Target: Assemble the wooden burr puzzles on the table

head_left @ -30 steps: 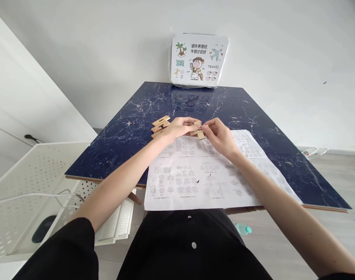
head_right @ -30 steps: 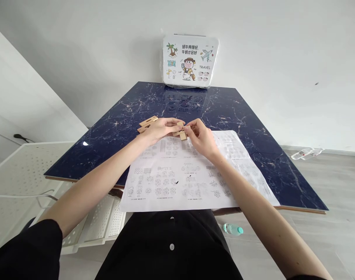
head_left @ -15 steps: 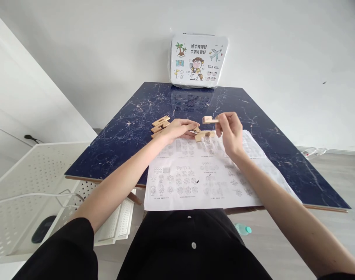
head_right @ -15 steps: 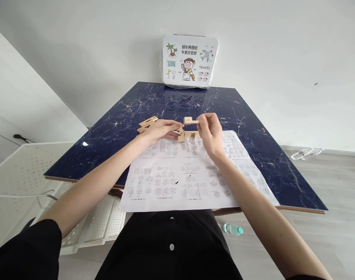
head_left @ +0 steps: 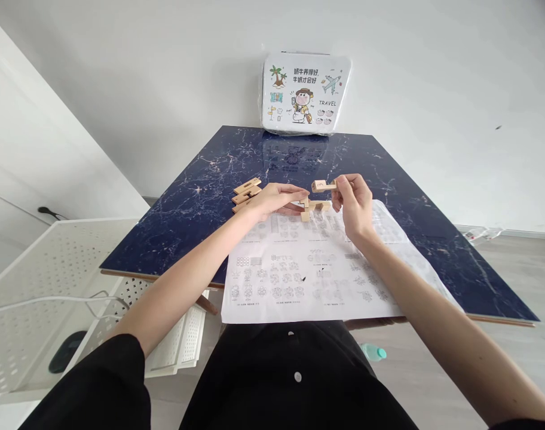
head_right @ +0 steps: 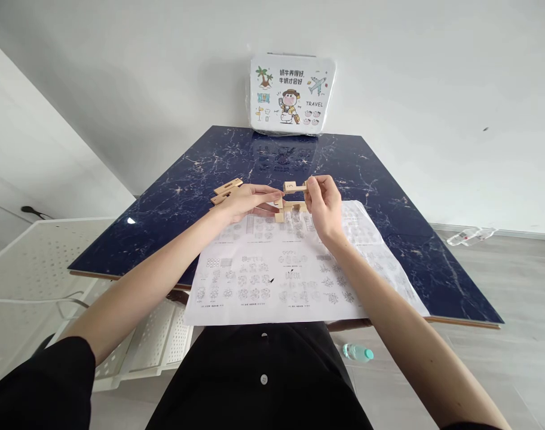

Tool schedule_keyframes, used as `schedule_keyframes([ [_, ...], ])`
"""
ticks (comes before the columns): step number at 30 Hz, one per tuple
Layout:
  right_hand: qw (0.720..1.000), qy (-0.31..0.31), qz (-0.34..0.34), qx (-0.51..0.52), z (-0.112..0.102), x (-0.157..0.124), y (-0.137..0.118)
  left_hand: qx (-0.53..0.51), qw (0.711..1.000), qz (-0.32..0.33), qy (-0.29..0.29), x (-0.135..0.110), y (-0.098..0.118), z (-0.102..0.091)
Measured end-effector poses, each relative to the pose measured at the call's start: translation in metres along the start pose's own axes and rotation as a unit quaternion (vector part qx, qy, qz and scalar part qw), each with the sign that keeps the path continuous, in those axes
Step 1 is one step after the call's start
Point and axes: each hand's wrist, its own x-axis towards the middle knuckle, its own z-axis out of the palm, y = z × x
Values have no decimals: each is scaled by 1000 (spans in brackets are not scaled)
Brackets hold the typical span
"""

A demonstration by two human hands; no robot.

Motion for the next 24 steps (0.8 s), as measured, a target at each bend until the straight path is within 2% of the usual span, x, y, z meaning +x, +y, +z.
schedule_keyframes([
  [3, 1000, -8, 13, 18, 0, 0, 0, 6, 1000, 11, 8, -1, 0, 1],
  [6, 992, -87, 66, 58, 1, 0, -3, 10, 999, 37, 18, -2, -1, 3],
  [10, 943, -242, 179, 142, 3, -2, -11, -12, 995, 88, 53, -3, -2, 3],
  [12, 920, -282, 207, 178, 3, -3, -16, -33, 992, 100, 65, -2, -3, 3],
  [15, 911, -271, 211, 229, 4, -3, -21, -67, 991, 98, 69, 0, -5, 5],
  [19, 908, -199, 209, 304, 2, -1, -24, -65, 990, 115, 52, 4, -9, 8],
  [21, 898, -157, 208, 354, 0, 1, -24, -28, 988, 146, 39, 3, -10, 9],
  [24, 889, -101, 208, 395, -2, 4, -22, 80, 981, 179, -2, -1, -9, 11],
])
